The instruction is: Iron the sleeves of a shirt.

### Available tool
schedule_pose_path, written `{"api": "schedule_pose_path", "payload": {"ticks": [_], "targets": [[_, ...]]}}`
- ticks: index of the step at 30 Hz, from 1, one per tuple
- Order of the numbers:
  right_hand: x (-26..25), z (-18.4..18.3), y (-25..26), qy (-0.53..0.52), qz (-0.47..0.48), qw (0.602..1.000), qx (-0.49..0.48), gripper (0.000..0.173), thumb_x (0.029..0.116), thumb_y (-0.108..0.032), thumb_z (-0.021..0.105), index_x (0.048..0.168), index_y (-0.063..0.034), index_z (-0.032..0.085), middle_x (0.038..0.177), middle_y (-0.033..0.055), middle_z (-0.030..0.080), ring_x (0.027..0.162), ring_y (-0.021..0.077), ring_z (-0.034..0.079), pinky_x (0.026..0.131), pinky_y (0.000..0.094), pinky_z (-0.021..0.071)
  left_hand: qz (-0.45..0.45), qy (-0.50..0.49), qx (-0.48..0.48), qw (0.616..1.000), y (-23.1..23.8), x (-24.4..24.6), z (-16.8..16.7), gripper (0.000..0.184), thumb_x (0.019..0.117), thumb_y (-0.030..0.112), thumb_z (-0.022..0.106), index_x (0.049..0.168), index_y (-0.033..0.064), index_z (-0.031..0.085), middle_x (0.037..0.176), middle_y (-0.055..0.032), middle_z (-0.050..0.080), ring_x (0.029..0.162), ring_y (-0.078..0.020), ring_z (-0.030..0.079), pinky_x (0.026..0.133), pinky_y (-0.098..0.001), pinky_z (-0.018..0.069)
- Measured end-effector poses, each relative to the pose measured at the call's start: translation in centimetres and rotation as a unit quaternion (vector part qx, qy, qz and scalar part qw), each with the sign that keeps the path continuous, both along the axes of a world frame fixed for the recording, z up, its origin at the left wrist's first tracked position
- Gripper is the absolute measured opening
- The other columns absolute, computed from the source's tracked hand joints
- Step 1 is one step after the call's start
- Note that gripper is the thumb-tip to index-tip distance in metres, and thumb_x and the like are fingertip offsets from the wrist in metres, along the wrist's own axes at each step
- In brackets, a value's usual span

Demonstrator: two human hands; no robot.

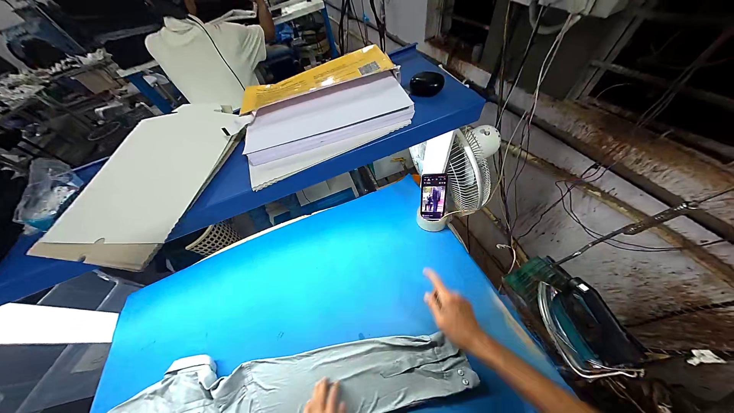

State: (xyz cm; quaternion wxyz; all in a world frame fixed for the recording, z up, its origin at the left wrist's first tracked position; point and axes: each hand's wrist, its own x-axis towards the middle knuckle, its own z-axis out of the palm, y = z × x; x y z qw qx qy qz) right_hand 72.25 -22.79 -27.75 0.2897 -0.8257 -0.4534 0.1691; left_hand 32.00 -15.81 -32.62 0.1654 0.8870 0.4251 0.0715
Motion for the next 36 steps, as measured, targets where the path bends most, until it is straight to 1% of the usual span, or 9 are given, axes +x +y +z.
{"api": "schedule_pose_path", "payload": {"ticks": [5,10,15,18,22,26,30,33,36], "targets": [[-8.0,-6.9,-12.2,-0.097,0.199,0.974,0.055,0.035,0.1003,-0.03,0.06,0.133,-0.0192,0.066,0.125,0.0063,0.068,0.123,0.0219,0.063,0.113,0.0475,0.0458,-0.275,-0.035,0.016,0.961,-4.1,8.0,-3.1,0.059,0.107,0.048,0.043,0.157,0.0164,0.045,0.166,-0.0084,0.035,0.155,-0.0241,0.03,0.126,-0.0581,0.0248],[0.2,-2.4,-18.0,-0.16,-0.111,0.981,0.025,0.035,0.1018,-0.03,0.056,0.127,-0.0102,0.071,0.135,0.0124,0.066,0.128,0.0318,0.06,0.107,0.0524,0.0501,-0.409,-0.067,0.031,0.91,-8.3,11.3,-5.1,0.061,0.1066,0.052,0.041,0.161,0.0234,0.037,0.169,-0.0021,0.029,0.157,-0.0188,0.024,0.127,-0.056,0.0211],[9.4,2.2,-19.9,-0.124,-0.333,0.935,-0.004,0.071,0.1002,-0.04,0.063,0.148,0.0087,0.042,0.148,0.0377,0.042,0.137,0.0549,0.043,0.111,0.0685,0.0379,-0.442,-0.091,0.02,0.892,-9.3,13.1,-5.4,0.06,0.1076,0.05,0.041,0.159,0.0204,0.039,0.169,-0.0027,0.03,0.157,-0.0179,0.024,0.127,-0.0495,0.0221],[12.5,3.1,-21.0,-0.034,-0.339,0.935,-0.093,0.067,0.1051,-0.054,0.049,0.138,0.0043,0.056,0.127,0.0329,0.062,0.115,0.0503,0.062,0.095,0.0709,0.0472,-0.313,-0.148,-0.024,0.938,-8.2,10.9,-2.7,0.049,0.1066,0.04,0.05,0.148,0.0161,0.055,0.156,-0.0061,0.05,0.148,-0.0202,0.042,0.122,-0.0456,0.0359],[15.7,2.8,-21.7,0.167,-0.351,0.92,-0.048,0.063,0.1074,-0.054,0.044,0.102,0.0034,0.07,0.079,0.0141,0.069,0.065,0.0238,0.066,0.066,0.046,0.0585,0.115,-0.226,-0.107,0.961,-5.8,2.1,0.8,0.033,0.1054,0.026,0.052,0.119,0.0049,0.073,0.115,-0.0093,0.074,0.108,-0.0196,0.071,0.096,-0.0422,0.0584],[12.7,3.3,-19.8,0.279,-0.394,0.876,-0.002,0.057,0.1038,-0.061,0.046,0.084,-0.0087,0.058,0.059,-0.0001,0.05,0.046,0.0136,0.052,0.049,0.0361,0.0547,0.483,-0.3,-0.313,0.761,-5.3,-6.6,1.8,0.048,0.1112,0.033,0.042,0.103,-0.0057,0.069,0.085,-0.0151,0.076,0.07,-0.025,0.075,0.063,-0.043,0.0646],[5.5,5.3,-18.1,0.268,-0.26,0.925,-0.066,0.06,0.106,-0.057,0.044,0.085,-0.0045,0.061,0.06,0.0043,0.053,0.044,0.0164,0.052,0.045,0.0368,0.0525,0.569,-0.411,-0.421,0.574,-5.7,-9.6,2.8,0.055,0.1112,0.04,0.04,0.117,-0.0103,0.062,0.095,-0.0225,0.076,0.081,-0.0342,0.077,0.07,-0.0483,0.0652],[0.3,5.7,-18.0,0.219,-0.02,0.967,-0.126,0.05,0.1057,-0.049,0.049,0.092,-0.0055,0.07,0.067,0.0069,0.064,0.051,0.0193,0.06,0.049,0.0386,0.0544,0.577,-0.471,-0.412,0.524,-5.1,-8.5,2.7,0.052,0.1108,0.037,0.042,0.123,-0.0108,0.058,0.103,-0.0235,0.075,0.089,-0.0341,0.077,0.076,-0.048,0.0648],[-3.4,4.5,-17.2,0.108,0.128,0.975,-0.147,0.055,0.0984,-0.064,0.052,0.083,-0.0142,0.07,0.064,-0.0002,0.06,0.059,0.0155,0.061,0.056,0.0404,0.0521,0.612,-0.48,-0.369,0.509,-3.5,-7.2,2.8,0.05,0.1086,0.036,0.049,0.127,-0.0096,0.055,0.109,-0.0233,0.073,0.092,-0.0331,0.076,0.076,-0.0469,0.0641]]}}
